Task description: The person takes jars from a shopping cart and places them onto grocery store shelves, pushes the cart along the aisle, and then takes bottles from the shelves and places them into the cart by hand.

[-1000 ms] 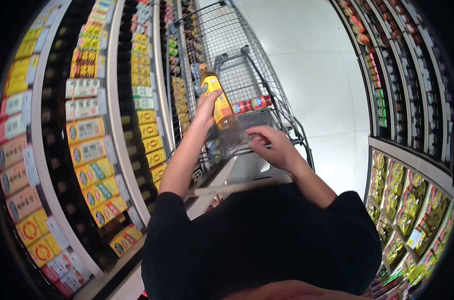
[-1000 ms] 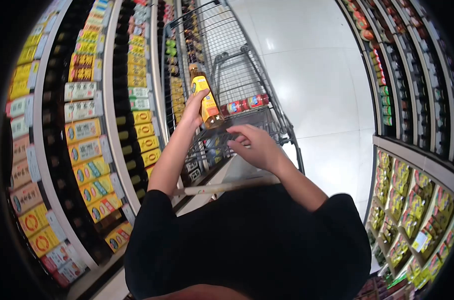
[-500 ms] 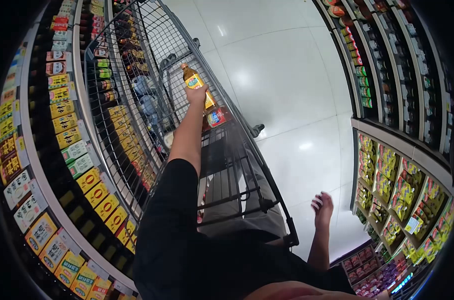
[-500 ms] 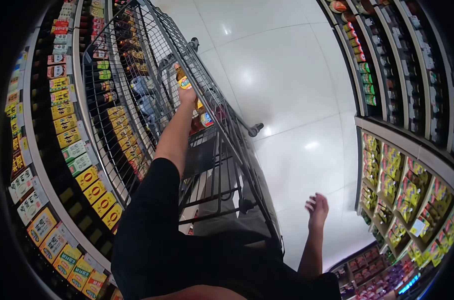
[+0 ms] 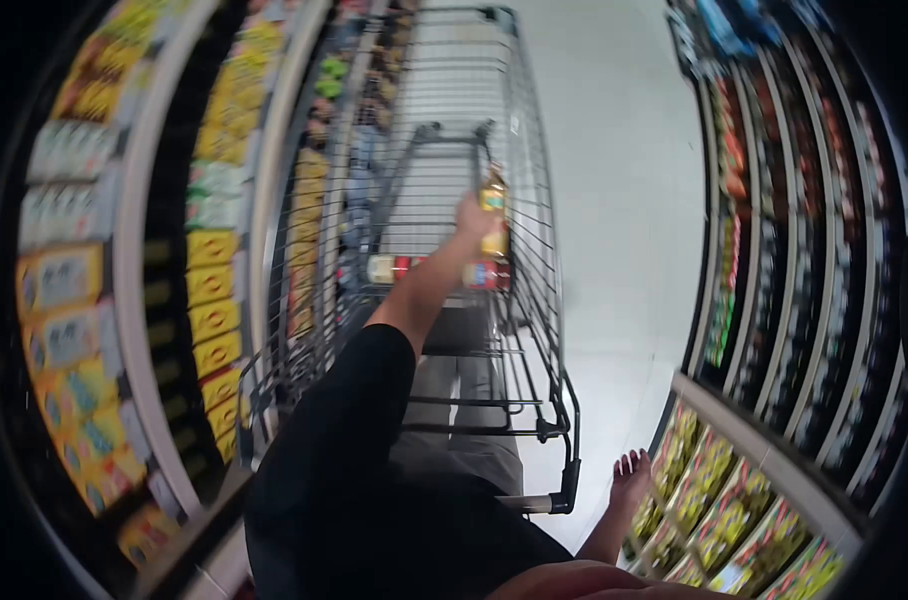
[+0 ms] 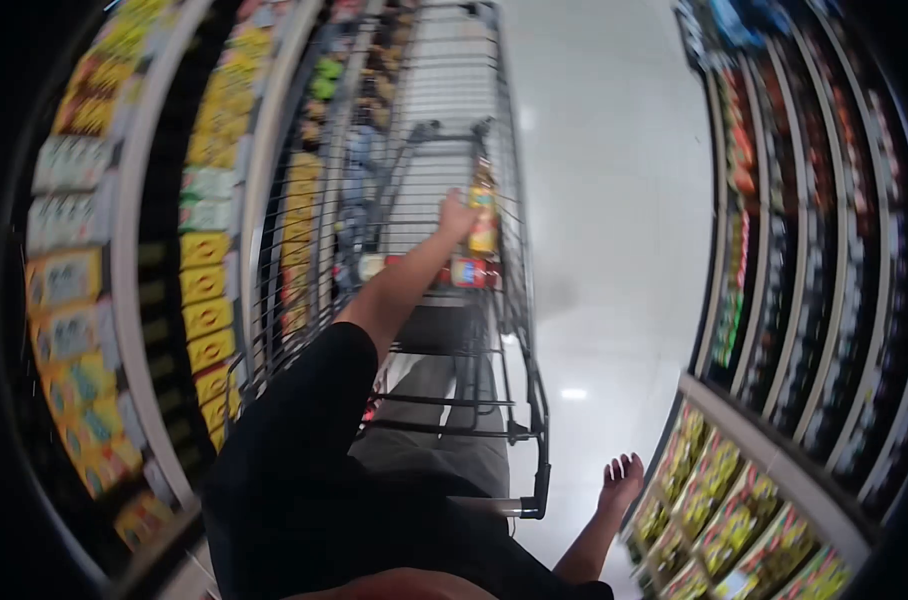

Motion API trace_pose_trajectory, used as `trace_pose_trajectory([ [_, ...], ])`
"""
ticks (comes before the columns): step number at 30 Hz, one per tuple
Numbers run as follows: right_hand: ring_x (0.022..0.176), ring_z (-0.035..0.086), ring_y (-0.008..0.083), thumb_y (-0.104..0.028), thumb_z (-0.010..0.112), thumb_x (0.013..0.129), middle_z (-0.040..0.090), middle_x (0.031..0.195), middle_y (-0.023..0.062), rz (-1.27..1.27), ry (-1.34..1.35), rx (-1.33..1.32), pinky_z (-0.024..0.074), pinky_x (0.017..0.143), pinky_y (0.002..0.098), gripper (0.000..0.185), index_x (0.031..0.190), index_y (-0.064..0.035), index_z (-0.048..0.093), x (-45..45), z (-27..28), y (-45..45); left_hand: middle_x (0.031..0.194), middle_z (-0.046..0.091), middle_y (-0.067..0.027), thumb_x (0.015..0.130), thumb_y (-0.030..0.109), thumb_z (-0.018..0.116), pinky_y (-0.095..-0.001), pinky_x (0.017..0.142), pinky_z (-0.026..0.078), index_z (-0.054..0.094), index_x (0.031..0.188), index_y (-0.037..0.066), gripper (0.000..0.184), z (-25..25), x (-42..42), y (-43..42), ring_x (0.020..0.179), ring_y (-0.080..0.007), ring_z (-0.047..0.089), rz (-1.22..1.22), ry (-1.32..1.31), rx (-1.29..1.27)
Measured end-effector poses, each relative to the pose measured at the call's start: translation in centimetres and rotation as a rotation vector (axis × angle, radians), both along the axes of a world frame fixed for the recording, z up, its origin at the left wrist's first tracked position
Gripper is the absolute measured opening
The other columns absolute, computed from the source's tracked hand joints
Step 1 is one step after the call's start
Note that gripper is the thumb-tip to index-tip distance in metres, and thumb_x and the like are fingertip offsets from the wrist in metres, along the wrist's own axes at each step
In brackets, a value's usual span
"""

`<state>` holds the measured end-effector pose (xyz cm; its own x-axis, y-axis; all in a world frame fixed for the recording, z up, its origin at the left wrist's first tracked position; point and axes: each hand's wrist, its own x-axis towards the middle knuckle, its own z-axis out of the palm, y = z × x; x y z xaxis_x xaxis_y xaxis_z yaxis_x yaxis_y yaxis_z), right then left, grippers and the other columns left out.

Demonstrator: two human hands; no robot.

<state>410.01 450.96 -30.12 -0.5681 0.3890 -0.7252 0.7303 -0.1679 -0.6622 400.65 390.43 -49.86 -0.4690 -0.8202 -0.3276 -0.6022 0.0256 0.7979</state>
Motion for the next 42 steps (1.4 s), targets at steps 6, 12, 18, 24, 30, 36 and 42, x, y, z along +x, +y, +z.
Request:
trace_pose_trajectory([
  [6,0.082,0.056,0.0166,-0.029,0.063,0.094,0.061,0.097,0.0036,0.470,0.438,-0.145,0.0481,0.070,0.0294,0.028,0.113,-0.0098,0.058,-19.2,6.4,-17.2,0.090,0.067,-0.0086,0.086,0.033,0.074,-0.0320,0.069,0.051,0.056,0.123,0.002,0.052,24.8,10.2,-6.3,0.080,-0.0165,0.063,-0.394,0.334,0.229],
  [12,0.078,0.058,0.0130,-0.018,0.057,0.099,0.061,0.093,0.0049,1.083,0.830,-0.496,0.0492,0.069,0.0278,0.016,0.109,-0.0053,0.058,-14.4,18.3,-46.6,0.102,0.064,-0.0077,0.091,0.024,0.068,-0.0297,0.084,0.050,0.060,0.121,0.004,0.037,47.8,33.1,-2.9,0.092,-0.0144,0.062,-0.196,0.564,-0.159],
  [18,0.079,0.061,0.0141,-0.005,0.061,0.094,0.065,0.088,0.0069,1.850,1.364,-0.834,0.0487,0.072,0.0265,0.009,0.098,0.0030,0.064,11.9,31.8,-61.3,0.102,0.062,-0.0129,0.075,0.003,0.075,-0.0390,0.087,0.048,0.062,0.108,0.001,0.035,55.9,50.5,3.4,0.098,-0.0332,0.059,0.727,0.100,-1.476],
  [24,0.068,0.064,0.0250,-0.003,0.069,0.083,0.066,0.089,0.0124,1.633,2.093,-1.025,0.0514,0.064,0.0333,0.017,0.099,-0.0009,0.066,30.3,42.8,-61.8,0.116,0.051,-0.0214,0.077,0.012,0.079,-0.0440,0.095,0.043,0.046,0.128,-0.002,0.063,53.8,53.3,1.4,0.109,-0.0389,0.051,1.174,0.321,-1.199],
  [30,0.069,0.062,0.0385,-0.027,0.075,0.080,0.061,0.079,0.0215,1.815,1.898,-0.544,0.0498,0.063,0.0416,0.036,0.089,0.0048,0.060,35.9,43.0,-63.6,0.108,0.057,-0.0228,0.072,0.024,0.084,-0.0448,0.089,0.046,0.048,0.119,-0.004,0.065,51.5,54.3,-1.1,0.103,-0.0403,0.057,1.117,0.246,-0.967],
  [36,0.059,0.053,0.0157,-0.029,0.081,0.078,0.062,0.090,0.0103,1.893,1.813,-0.699,0.0457,0.057,0.0294,0.040,0.098,0.0031,0.067,35.7,43.2,-63.0,0.107,0.060,-0.0177,0.069,0.018,0.085,-0.0417,0.087,0.048,0.054,0.115,-0.001,0.059,52.1,54.0,0.0,0.098,-0.0357,0.060,1.148,0.531,-1.013],
  [42,0.080,0.061,0.0175,-0.018,0.080,0.071,0.063,0.106,0.0082,2.000,1.887,-0.950,0.0484,0.064,0.0283,0.037,0.104,-0.0045,0.070,32.3,42.2,-57.3,0.114,0.057,-0.0159,0.068,0.008,0.085,-0.0409,0.095,0.047,0.054,0.119,0.002,0.060,47.4,53.1,0.4,0.107,-0.0339,0.058,1.058,0.838,-1.216],
])
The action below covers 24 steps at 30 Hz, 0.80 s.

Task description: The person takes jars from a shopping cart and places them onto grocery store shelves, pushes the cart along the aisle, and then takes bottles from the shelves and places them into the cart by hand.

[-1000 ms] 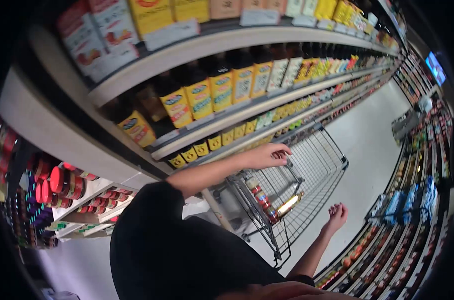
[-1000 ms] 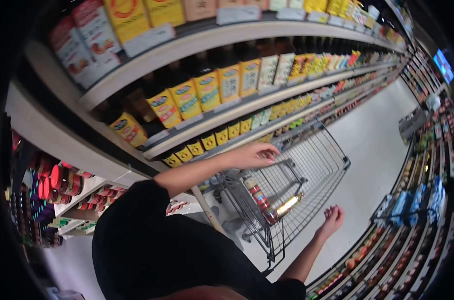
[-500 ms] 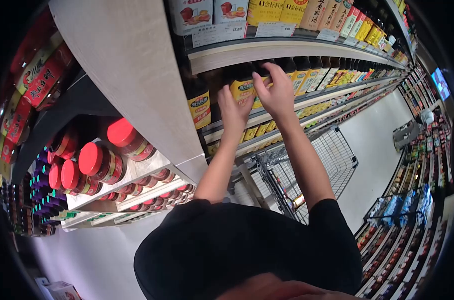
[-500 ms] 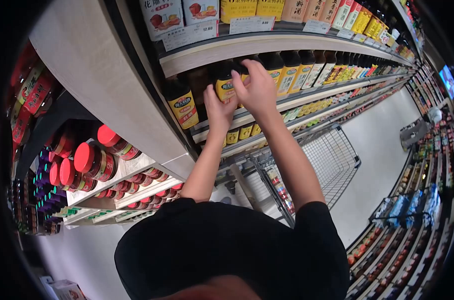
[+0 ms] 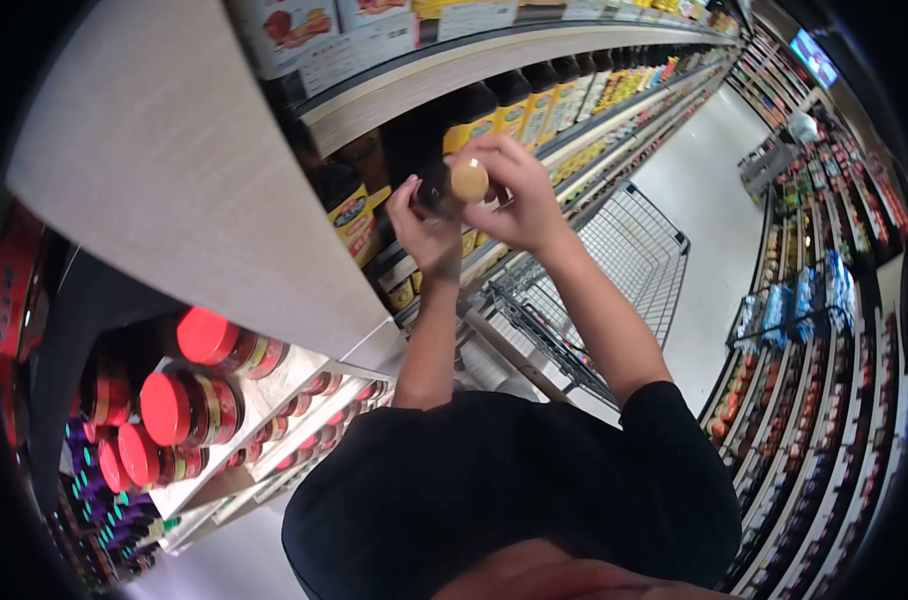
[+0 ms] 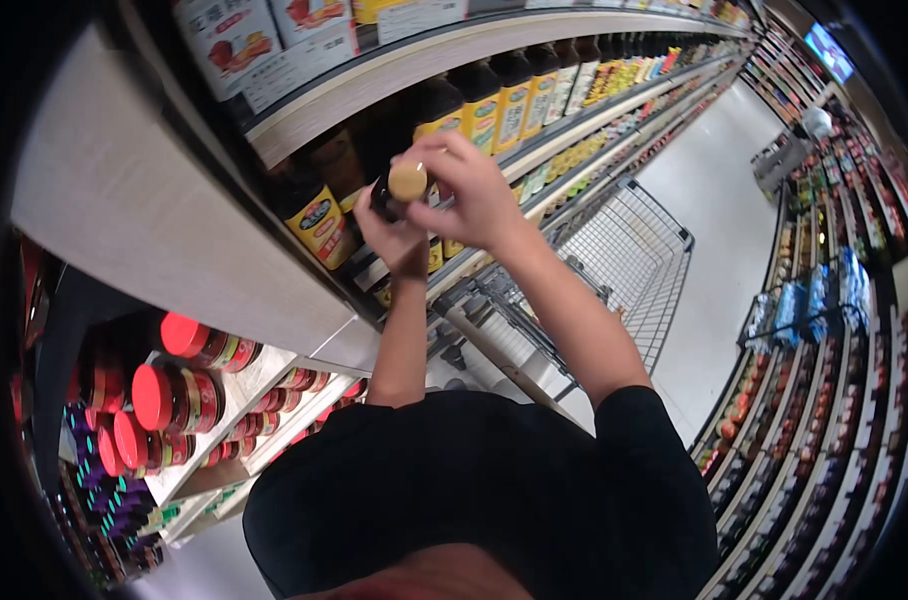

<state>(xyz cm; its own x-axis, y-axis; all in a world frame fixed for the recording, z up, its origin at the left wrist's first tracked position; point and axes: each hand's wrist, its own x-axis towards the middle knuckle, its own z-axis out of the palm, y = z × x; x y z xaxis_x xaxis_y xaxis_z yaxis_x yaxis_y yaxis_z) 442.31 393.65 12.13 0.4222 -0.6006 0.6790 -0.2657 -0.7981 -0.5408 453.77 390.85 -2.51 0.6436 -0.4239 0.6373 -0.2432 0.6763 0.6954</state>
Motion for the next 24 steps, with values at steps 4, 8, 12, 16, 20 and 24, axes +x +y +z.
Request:
trace_pose_trajectory([
  [4,0.089,0.062,0.0238,-0.023,0.082,0.061,0.062,0.104,0.0078,-0.108,0.046,-0.469,0.0510,0.069,0.0341,0.049,0.106,-0.0093,0.070,-3.4,0.6,4.9,0.116,0.055,-0.0166,0.074,0.003,0.080,-0.0467,0.100,0.048,0.047,0.120,0.004,0.057,3.8,-1.3,3.5,0.112,-0.0350,0.059,-0.034,-0.247,-0.304],
  [8,0.087,0.065,0.0271,-0.024,0.083,0.066,0.067,0.100,0.0100,0.086,-0.098,-0.415,0.0522,0.075,0.0360,0.039,0.099,-0.0086,0.071,-7.0,3.0,8.2,0.112,0.054,-0.0137,0.075,0.007,0.081,-0.0438,0.090,0.054,0.047,0.124,0.008,0.060,5.1,-4.5,5.7,0.106,-0.0342,0.062,-0.409,-0.503,-0.376],
  [12,0.089,0.067,0.0274,-0.019,0.075,0.075,0.069,0.098,0.0176,0.074,0.048,0.340,0.0534,0.081,0.0382,0.032,0.098,-0.0010,0.064,-12.5,3.1,9.4,0.116,0.056,-0.0098,0.071,0.016,0.085,-0.0324,0.086,0.054,0.040,0.135,0.008,0.078,4.2,-10.2,8.9,0.104,-0.0204,0.062,-1.330,-0.381,0.031],
  [16,0.084,0.068,0.0253,-0.022,0.067,0.090,0.067,0.090,0.0117,0.153,-0.816,0.983,0.0562,0.080,0.0383,0.025,0.101,-0.0001,0.059,-18.5,-4.3,7.4,0.112,0.059,-0.0131,0.084,0.018,0.070,-0.0391,0.076,0.058,0.041,0.130,0.004,0.056,-0.2,-15.1,11.6,0.095,-0.0243,0.065,-2.077,0.234,0.530],
  [20,0.086,0.065,0.0299,-0.020,0.062,0.092,0.065,0.085,0.0083,0.153,-1.450,1.026,0.0550,0.079,0.0449,0.014,0.088,-0.0072,0.060,-24.7,-14.4,8.4,0.130,0.053,-0.0189,0.093,0.065,0.044,-0.0491,0.080,0.053,0.042,0.142,0.007,0.076,-4.9,-18.8,12.1,0.099,-0.0321,0.060,-2.529,0.984,0.868],
  [24,0.085,0.062,0.0250,-0.022,0.060,0.091,0.065,0.083,0.0039,0.075,-1.895,0.989,0.0539,0.078,0.0417,0.018,0.081,-0.0080,0.062,-26.2,-19.5,11.2,0.126,0.055,-0.0136,0.091,0.063,0.050,-0.0415,0.086,0.049,0.044,0.142,0.010,0.073,-5.4,-20.1,14.5,0.107,-0.0260,0.057,-2.513,1.615,1.231],
])
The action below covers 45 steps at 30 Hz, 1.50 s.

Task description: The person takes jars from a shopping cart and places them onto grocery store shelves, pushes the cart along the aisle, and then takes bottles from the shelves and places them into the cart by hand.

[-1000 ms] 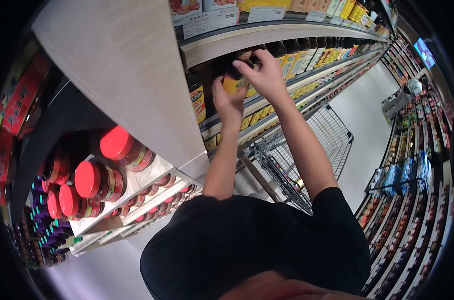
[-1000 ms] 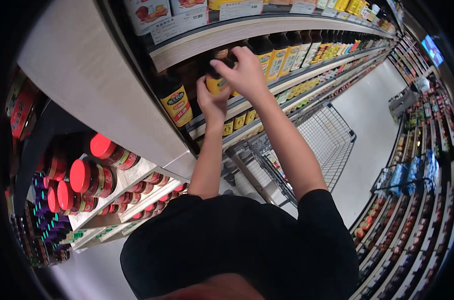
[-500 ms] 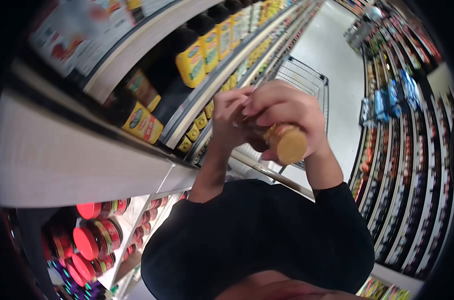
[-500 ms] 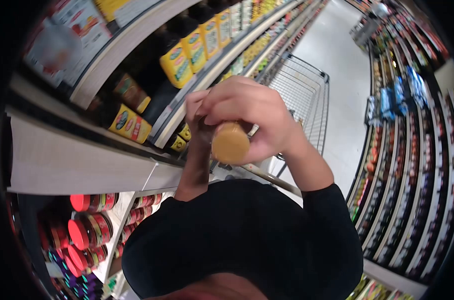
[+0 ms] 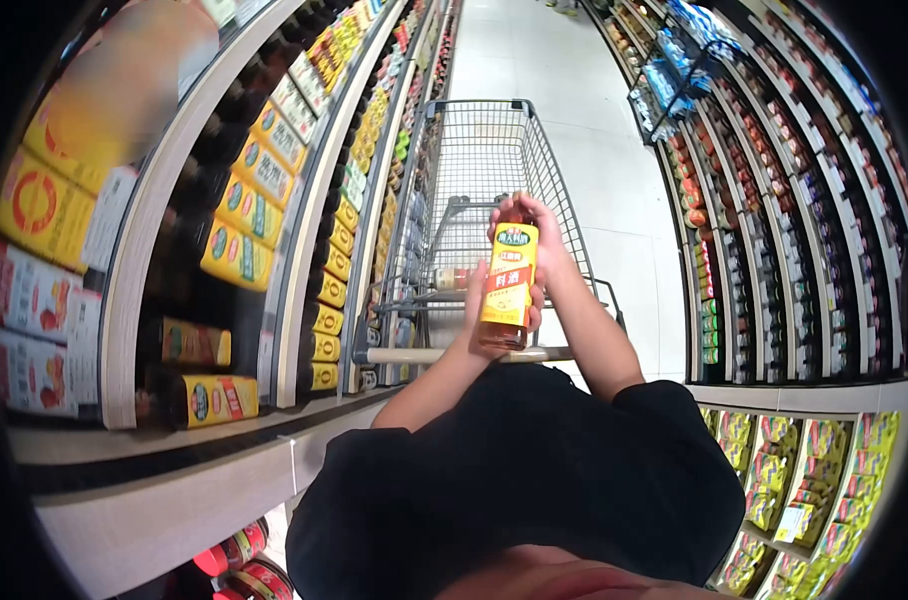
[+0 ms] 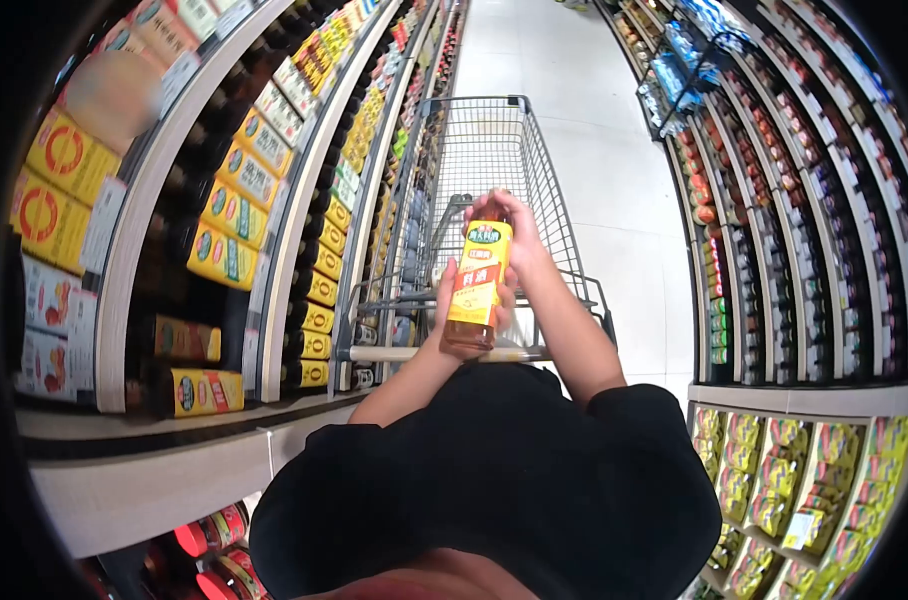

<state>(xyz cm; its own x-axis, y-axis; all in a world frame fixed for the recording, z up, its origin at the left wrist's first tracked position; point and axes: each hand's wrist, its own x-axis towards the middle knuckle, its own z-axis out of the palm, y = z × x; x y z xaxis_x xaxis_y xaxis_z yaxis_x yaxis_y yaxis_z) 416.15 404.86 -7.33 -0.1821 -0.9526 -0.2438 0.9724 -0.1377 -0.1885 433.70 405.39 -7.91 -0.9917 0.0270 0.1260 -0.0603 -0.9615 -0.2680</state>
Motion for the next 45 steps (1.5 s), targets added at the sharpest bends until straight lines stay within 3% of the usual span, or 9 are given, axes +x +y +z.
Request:
trace_pose_trajectory([
  [8,0.098,0.062,0.0219,-0.023,0.054,0.095,0.065,0.091,0.0012,0.003,-0.412,-0.440,0.0509,0.090,0.0391,0.019,0.089,-0.0061,0.061,1.7,-2.0,3.1,0.110,0.059,-0.0124,0.089,0.058,0.057,-0.0423,0.081,0.053,0.051,0.125,0.008,0.062,6.3,-3.3,2.8,0.099,-0.0246,0.062,0.042,-0.399,-0.203],
  [12,0.093,0.061,0.0267,-0.026,0.054,0.090,0.061,0.090,0.0076,-0.155,-0.402,-0.147,0.0508,0.087,0.0462,0.019,0.085,-0.0082,0.057,0.6,-11.3,2.0,0.105,0.060,-0.0119,0.089,0.057,0.058,-0.0419,0.081,0.054,0.054,0.122,0.013,0.056,6.4,-4.0,1.4,0.096,-0.0253,0.064,-0.062,-0.668,0.016],
  [16,0.094,0.062,0.0297,-0.028,0.052,0.089,0.062,0.090,0.0100,-0.254,-0.260,0.365,0.0498,0.091,0.0500,0.023,0.089,-0.0048,0.056,1.2,-5.2,5.5,0.119,0.063,-0.0135,0.084,0.064,0.063,-0.0371,0.082,0.055,0.060,0.124,0.018,0.060,4.7,-4.0,0.8,0.104,-0.0259,0.065,-0.131,-0.577,0.197],
  [21,0.093,0.064,0.0306,-0.028,0.051,0.092,0.062,0.091,0.0095,-0.303,-0.343,0.471,0.0517,0.089,0.0473,0.026,0.093,-0.0027,0.056,-0.3,-7.1,5.7,0.127,0.059,-0.0116,0.084,0.058,0.066,-0.0318,0.075,0.053,0.039,0.141,-0.007,0.090,2.8,-3.3,0.0,0.106,-0.0225,0.063,-0.181,-0.305,0.069],
  [28,0.088,0.066,0.0306,-0.034,0.043,0.094,0.068,0.097,0.0124,-0.155,-0.213,0.573,0.0577,0.072,0.0463,0.033,0.099,-0.0081,0.062,-0.7,-11.2,4.8,0.125,0.060,-0.0143,0.091,0.027,0.059,-0.0259,0.058,0.048,0.034,0.134,-0.017,0.067,4.3,-5.7,-1.3,0.098,-0.0218,0.069,-0.099,-0.517,0.021],
  [32,0.089,0.065,0.0285,-0.031,0.045,0.092,0.067,0.089,0.0092,-0.226,-0.239,0.350,0.0564,0.077,0.0461,0.030,0.096,-0.0071,0.061,-1.8,-13.3,2.5,0.125,0.061,-0.0154,0.093,0.032,0.057,-0.0247,0.059,0.050,0.054,0.121,-0.004,0.046,4.9,-7.4,-1.5,0.103,-0.0259,0.068,-0.043,-0.500,-0.082],
  [33,0.089,0.065,0.0283,-0.031,0.045,0.092,0.066,0.088,0.0089,-0.229,-0.258,0.313,0.0563,0.077,0.0461,0.029,0.096,-0.0070,0.061,-1.8,-13.2,2.2,0.112,0.066,-0.0115,0.091,0.055,0.053,-0.0276,0.063,0.049,0.064,0.104,0.008,0.050,5.7,-7.8,-1.8,0.098,-0.0227,0.067,-0.124,-0.600,-0.049],
  [41,0.089,0.062,0.0268,-0.030,0.046,0.091,0.063,0.086,0.0080,-0.252,-0.353,-0.050,0.0541,0.083,0.0446,0.026,0.092,-0.0070,0.058,-3.3,-10.7,3.0,0.118,0.060,-0.0162,0.089,0.056,0.058,-0.0442,0.093,0.048,0.048,0.135,0.008,0.067,5.7,-6.7,1.5,0.107,-0.0283,0.061,-0.102,-0.773,-0.249],
  [45,0.086,0.060,0.0234,-0.037,0.051,0.093,0.062,0.093,0.0071,-0.315,-0.406,-0.143,0.0524,0.078,0.0387,0.032,0.109,-0.0111,0.058,-3.5,-7.4,4.0,0.106,0.065,-0.0165,0.095,0.043,0.055,-0.0462,0.079,0.056,0.048,0.130,0.006,0.052,4.3,-5.9,2.8,0.095,-0.0306,0.066,-0.115,-0.701,-0.658],
])
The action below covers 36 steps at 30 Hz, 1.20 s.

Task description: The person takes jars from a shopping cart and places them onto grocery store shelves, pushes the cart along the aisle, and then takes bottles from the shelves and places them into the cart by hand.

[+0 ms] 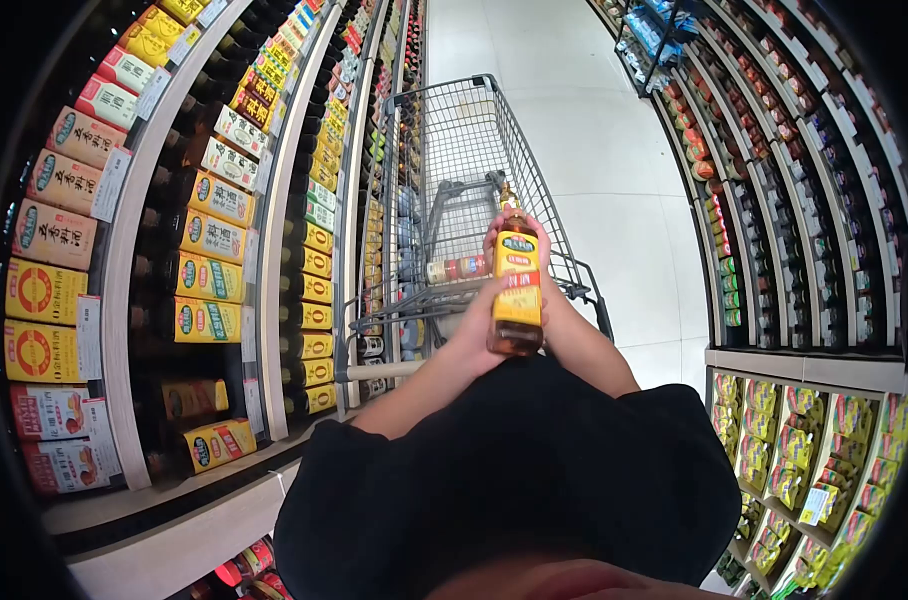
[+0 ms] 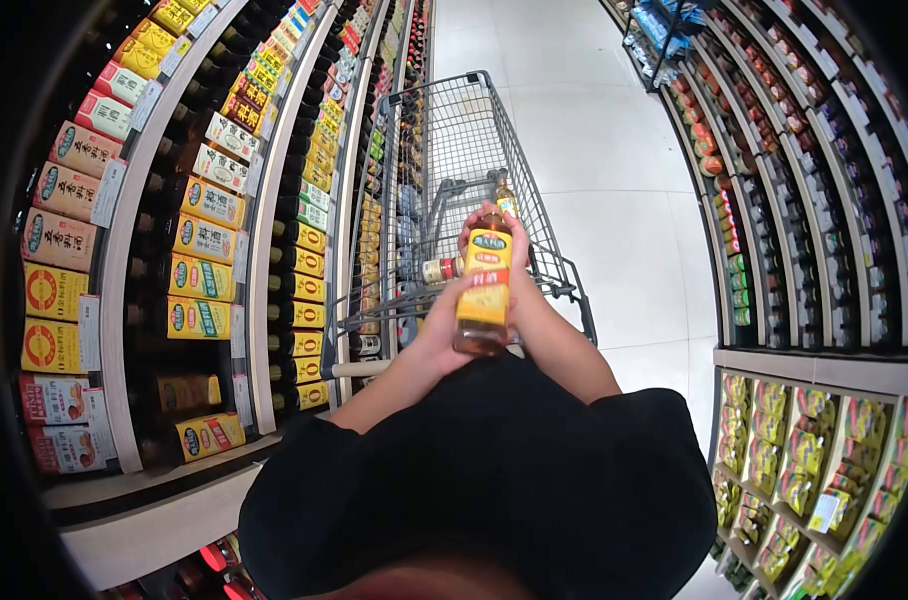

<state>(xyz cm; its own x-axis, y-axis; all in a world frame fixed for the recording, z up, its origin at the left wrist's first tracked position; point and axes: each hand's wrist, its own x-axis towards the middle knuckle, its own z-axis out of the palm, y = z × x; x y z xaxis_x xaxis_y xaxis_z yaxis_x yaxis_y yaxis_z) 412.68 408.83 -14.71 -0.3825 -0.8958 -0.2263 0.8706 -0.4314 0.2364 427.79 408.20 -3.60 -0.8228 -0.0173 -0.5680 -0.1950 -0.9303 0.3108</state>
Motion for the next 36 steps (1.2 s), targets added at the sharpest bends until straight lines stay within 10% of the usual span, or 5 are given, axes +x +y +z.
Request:
trace_pose_trajectory([
  [17,0.119,0.055,0.0291,-0.035,0.065,0.091,0.053,0.132,0.0165,0.303,0.635,-0.082,0.0457,0.101,0.0461,0.057,0.136,-0.0095,0.042,2.0,3.1,0.6,0.131,0.051,-0.0193,0.072,0.002,0.074,-0.0380,0.097,0.050,0.021,0.146,-0.003,0.091,-1.2,0.1,-6.6,0.118,-0.0243,0.056,0.433,0.351,-1.655],
  [18,0.120,0.054,0.0279,-0.033,0.066,0.091,0.051,0.134,0.0159,0.355,0.742,-0.123,0.0469,0.099,0.0444,0.058,0.137,-0.0095,0.041,2.0,2.9,0.6,0.128,0.053,-0.0198,0.073,-0.002,0.072,-0.0401,0.097,0.050,0.026,0.141,-0.002,0.082,0.1,0.7,-8.5,0.119,-0.0263,0.056,0.151,0.371,-2.320],
  [22,0.123,0.056,0.0286,-0.035,0.071,0.088,0.052,0.136,0.0140,0.479,0.794,-0.130,0.0485,0.100,0.0485,0.071,0.144,-0.0101,0.036,3.3,4.0,1.3,0.120,0.048,-0.0162,0.078,0.003,0.068,-0.0469,0.097,0.049,0.010,0.153,0.006,0.094,2.7,-1.3,-7.4,0.108,-0.0294,0.057,0.638,0.633,-1.759],
  [29,0.107,0.066,0.0316,-0.041,0.080,0.079,0.060,0.127,0.0144,0.540,0.634,-0.323,0.0590,0.085,0.0463,0.087,0.146,-0.0085,0.036,2.8,2.0,1.4,0.122,0.053,-0.0156,0.081,0.017,0.069,-0.0483,0.089,0.054,0.016,0.153,0.011,0.089,3.1,-1.4,-7.5,0.104,-0.0323,0.060,0.627,0.768,-0.787],
  [36,0.109,0.064,0.0412,-0.042,0.082,0.076,0.059,0.128,0.0196,0.661,0.620,-0.478,0.0579,0.086,0.0522,0.092,0.146,-0.0073,0.034,2.0,2.5,1.7,0.122,0.054,-0.0147,0.086,0.034,0.070,-0.0552,0.092,0.052,0.019,0.152,0.015,0.086,2.8,-2.0,-8.7,0.107,-0.0329,0.060,0.564,0.808,-0.530],
])
